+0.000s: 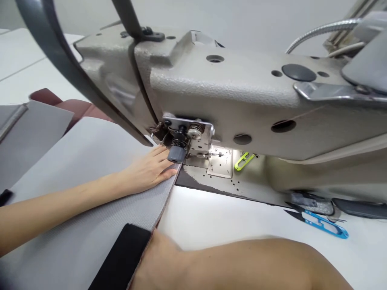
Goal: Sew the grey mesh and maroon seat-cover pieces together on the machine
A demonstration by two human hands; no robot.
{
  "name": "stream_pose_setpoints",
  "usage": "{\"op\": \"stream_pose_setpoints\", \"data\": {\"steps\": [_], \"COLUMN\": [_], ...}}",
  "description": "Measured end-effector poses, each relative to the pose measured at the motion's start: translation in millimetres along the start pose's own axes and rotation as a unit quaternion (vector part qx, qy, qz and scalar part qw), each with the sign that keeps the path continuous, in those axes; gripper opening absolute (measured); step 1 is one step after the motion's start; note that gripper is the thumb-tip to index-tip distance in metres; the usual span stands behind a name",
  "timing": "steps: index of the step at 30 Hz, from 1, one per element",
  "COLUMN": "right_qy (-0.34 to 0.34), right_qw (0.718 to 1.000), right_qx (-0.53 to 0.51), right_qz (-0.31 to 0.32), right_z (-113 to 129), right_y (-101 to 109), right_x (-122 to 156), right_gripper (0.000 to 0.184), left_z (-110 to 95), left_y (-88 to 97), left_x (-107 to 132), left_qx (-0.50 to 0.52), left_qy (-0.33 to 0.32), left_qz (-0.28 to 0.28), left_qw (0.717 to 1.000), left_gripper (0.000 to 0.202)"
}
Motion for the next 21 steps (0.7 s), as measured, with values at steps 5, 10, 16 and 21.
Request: {"op": "stream_pose_setpoints", "data": {"steps": [5,10,16,21], "right_qy": [-0.022,-0.041,-0.038,-0.035], "right_qw": [0.999,0.998,0.997,0.997], "right_qx": [-0.004,-0.003,-0.015,-0.005], "right_qz": [-0.036,-0.046,-0.065,-0.075], "right_z": [8.3,3.9,-11.4,-21.4], "right_y": [2.8,0.2,7.4,12.3], "right_x": [-1.3,1.8,10.2,18.7], "right_gripper": [0.025,0.027,0.031,0.033], "left_z": [-28.9,-43.3,-34.0,-23.0], "left_y": [22.9,18.9,11.4,8.6], "left_x": [23.6,52.6,45.6,40.1], "left_qx": [0.028,0.041,0.065,0.079], "left_qy": [0.074,0.086,0.094,0.092], "left_qz": [0.050,0.085,0.099,0.096], "left_qw": [0.996,0.992,0.989,0.988], "left_gripper": [0.045,0.049,0.042,0.040]}}
Point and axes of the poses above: each hand's wrist, its own x-axis away from the middle knuckle, its own y-axis out of the back of the hand, z = x × y, the point moved 1 cm from there along -x, towards the middle knuckle, and after that the axes turned 5 degrees about z, right-handed, at the moved point
